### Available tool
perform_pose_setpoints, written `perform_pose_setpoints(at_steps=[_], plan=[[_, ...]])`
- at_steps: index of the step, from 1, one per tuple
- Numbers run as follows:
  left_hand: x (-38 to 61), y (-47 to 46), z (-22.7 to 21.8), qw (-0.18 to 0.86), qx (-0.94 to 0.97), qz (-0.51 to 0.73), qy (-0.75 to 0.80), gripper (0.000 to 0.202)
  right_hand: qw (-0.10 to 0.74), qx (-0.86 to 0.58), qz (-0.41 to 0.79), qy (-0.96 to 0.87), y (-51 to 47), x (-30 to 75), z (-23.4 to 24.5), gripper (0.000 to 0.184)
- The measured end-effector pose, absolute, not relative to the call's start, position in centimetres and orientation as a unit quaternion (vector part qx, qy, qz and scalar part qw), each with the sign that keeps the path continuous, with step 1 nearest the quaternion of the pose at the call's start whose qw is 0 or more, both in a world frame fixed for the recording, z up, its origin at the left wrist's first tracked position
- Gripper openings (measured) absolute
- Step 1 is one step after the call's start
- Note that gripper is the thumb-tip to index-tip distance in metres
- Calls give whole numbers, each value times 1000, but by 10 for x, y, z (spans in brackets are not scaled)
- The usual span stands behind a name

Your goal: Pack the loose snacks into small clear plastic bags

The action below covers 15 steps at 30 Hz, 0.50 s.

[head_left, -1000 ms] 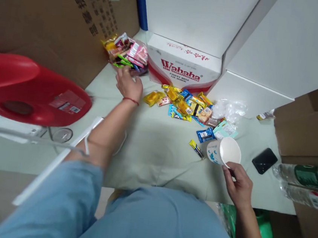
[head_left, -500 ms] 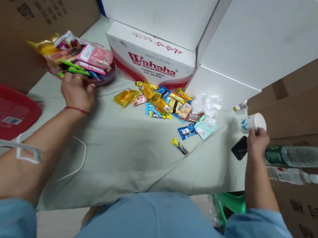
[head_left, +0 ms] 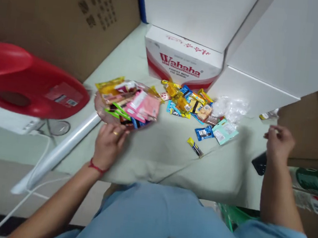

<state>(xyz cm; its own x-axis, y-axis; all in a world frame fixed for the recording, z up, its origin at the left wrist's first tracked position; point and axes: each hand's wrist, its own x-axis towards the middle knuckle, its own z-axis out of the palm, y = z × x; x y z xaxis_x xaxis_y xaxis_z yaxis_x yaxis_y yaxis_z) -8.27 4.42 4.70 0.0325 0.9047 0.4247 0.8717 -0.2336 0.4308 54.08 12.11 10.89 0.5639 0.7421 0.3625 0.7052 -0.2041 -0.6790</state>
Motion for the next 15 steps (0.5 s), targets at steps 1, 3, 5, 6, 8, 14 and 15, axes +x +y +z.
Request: perform_pose_setpoints(at_steps=[1, 3, 5, 6, 8, 14, 15], plan=[[-76, 26, 47, 25, 734, 313, 602, 13, 425, -770, 57, -473, 96, 522, 98, 23], [-63, -5, 46, 37, 756, 328, 565, 10, 421, -744, 108, -507, 51, 476, 83, 27], [-50, -27, 44, 45, 778, 335, 530, 15, 417, -704, 148, -556, 19, 423, 79, 26], [-44, -35, 43, 46, 787, 335, 515, 18, 407, -671, 164, -597, 10, 395, 81, 26], [-34, -45, 40, 44, 804, 335, 490, 23, 366, -576, 184, -707, 3, 339, 86, 28], [-30, -49, 61, 74, 828, 354, 428, 25, 176, -425, 145, -876, 28, 219, 104, 90], [-33, -46, 71, 103, 829, 350, 424, 24, 169, -414, 147, -882, 31, 212, 109, 86]])
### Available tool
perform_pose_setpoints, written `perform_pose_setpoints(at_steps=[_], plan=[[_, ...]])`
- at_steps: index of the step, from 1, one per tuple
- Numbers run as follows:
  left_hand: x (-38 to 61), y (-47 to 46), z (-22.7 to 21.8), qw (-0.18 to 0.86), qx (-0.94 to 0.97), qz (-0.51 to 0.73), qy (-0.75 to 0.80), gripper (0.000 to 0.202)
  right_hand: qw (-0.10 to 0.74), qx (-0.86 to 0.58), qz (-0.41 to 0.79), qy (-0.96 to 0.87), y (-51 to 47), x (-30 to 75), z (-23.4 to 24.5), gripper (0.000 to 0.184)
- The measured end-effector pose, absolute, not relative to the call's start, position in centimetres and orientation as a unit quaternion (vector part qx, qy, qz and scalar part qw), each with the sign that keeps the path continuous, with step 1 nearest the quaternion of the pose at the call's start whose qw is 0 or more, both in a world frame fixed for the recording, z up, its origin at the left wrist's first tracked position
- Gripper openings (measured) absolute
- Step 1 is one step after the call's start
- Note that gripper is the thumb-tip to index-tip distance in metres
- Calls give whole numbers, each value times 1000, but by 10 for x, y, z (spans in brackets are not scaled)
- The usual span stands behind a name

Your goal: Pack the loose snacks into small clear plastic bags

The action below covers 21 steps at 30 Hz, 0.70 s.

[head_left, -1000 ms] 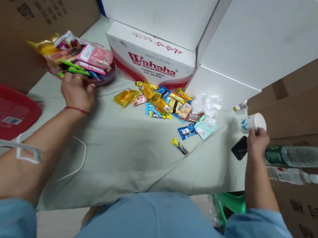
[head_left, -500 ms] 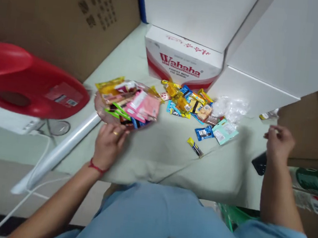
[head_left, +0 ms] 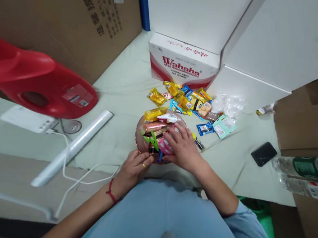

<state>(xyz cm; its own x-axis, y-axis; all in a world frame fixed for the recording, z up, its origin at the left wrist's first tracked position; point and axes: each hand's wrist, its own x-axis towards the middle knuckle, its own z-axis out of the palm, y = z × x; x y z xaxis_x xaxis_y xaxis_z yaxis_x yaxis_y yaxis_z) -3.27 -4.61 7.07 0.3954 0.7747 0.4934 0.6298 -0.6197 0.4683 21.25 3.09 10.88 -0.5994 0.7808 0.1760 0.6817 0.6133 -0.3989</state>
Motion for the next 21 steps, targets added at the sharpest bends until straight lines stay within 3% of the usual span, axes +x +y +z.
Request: perform_pose_setpoints(at_steps=[2, 4, 8, 11, 15, 18, 21], plan=[[-38, -36, 92, 184, 814, 347, 428, 19, 217, -410, 155, -872, 33, 211, 123, 72], [-40, -18, 110, 278, 769, 363, 448, 12, 330, -436, 147, -824, 31, 225, 141, 57], [-21, 36, 114, 485, 614, 439, 442, 28, 525, -546, 64, -649, 17, 276, 157, 27], [13, 75, 98, 626, 421, 511, 411, 39, 567, -614, 52, -546, -1, 316, 138, 23], [55, 100, 83, 764, 214, 507, 337, 27, 597, -667, 109, -431, -39, 361, 96, 26], [68, 102, 86, 797, 186, 489, 301, 22, 625, -678, 144, -359, -63, 382, 74, 25], [57, 98, 97, 754, 237, 531, 305, 25, 637, -666, 169, -350, -72, 392, 64, 23]])
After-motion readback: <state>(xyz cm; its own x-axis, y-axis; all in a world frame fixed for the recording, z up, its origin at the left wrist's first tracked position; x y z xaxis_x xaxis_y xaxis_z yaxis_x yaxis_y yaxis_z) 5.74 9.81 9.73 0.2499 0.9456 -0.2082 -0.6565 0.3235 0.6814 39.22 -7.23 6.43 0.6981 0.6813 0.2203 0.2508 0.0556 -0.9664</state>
